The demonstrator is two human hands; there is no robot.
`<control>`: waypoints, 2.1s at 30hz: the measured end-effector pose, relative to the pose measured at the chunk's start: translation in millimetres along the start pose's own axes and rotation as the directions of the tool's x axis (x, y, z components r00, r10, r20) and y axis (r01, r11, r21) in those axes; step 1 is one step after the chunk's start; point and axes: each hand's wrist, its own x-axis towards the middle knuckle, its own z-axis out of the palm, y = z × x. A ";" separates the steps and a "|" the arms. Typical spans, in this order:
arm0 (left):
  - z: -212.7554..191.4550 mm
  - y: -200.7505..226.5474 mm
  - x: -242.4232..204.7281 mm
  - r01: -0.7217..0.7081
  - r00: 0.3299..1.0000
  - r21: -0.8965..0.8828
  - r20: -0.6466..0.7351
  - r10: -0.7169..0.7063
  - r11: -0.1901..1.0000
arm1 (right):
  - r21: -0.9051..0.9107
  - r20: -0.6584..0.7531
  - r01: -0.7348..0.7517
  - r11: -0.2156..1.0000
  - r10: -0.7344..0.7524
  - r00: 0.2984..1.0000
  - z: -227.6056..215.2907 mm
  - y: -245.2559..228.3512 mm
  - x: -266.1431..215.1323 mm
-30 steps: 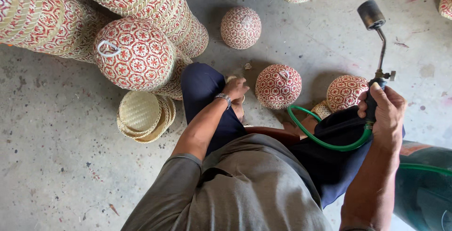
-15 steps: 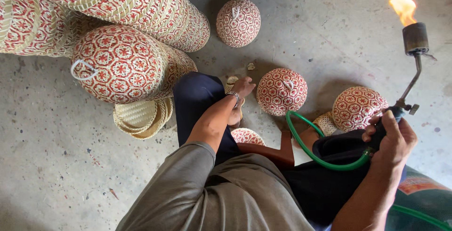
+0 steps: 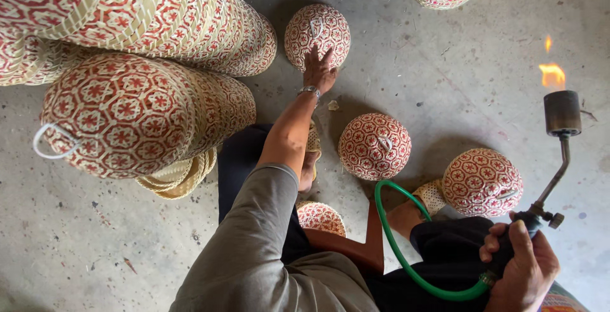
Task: The person uses a handheld blowtorch to apply heat to the surface of woven baskets. They rotate each basket to cover different areas and then place it back into a stack. The process is repeated for multiple baskets.
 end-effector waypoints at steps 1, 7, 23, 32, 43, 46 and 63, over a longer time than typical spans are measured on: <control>-9.7 3.0 11.9 0.002 1.000 0.033 -0.011 -0.001 0.999 | -0.001 -0.011 -0.019 1.000 0.019 1.000 -1.1 1.3 1.5; -37.7 18.0 48.1 0.291 0.924 -0.036 0.271 -0.271 0.956 | -0.023 -0.045 -0.051 0.998 0.050 0.998 -4.0 10.2 14.1; -62.1 69.4 -76.3 -0.276 0.713 -0.414 -0.693 -0.104 0.868 | -0.092 0.040 0.052 0.994 -0.049 0.998 38.9 -11.1 -0.1; -173.2 161.7 -264.8 -0.530 0.747 -0.675 -0.658 -0.094 0.513 | 0.094 0.204 0.238 0.967 -0.253 0.946 54.5 -2.5 -37.1; -238.9 152.6 -379.7 -0.657 0.607 -0.383 -0.780 0.154 0.649 | 0.038 0.161 0.612 0.790 -0.609 0.776 85.9 20.7 -92.6; -287.0 139.2 -366.7 -0.817 0.526 -0.277 -0.717 0.457 0.506 | -0.082 0.264 0.611 0.788 -0.574 0.776 74.0 9.3 -103.1; -292.2 65.3 -308.5 -0.259 0.961 -0.767 -0.142 0.238 0.587 | -0.547 0.322 0.484 0.683 -0.362 0.875 52.0 -52.3 -163.5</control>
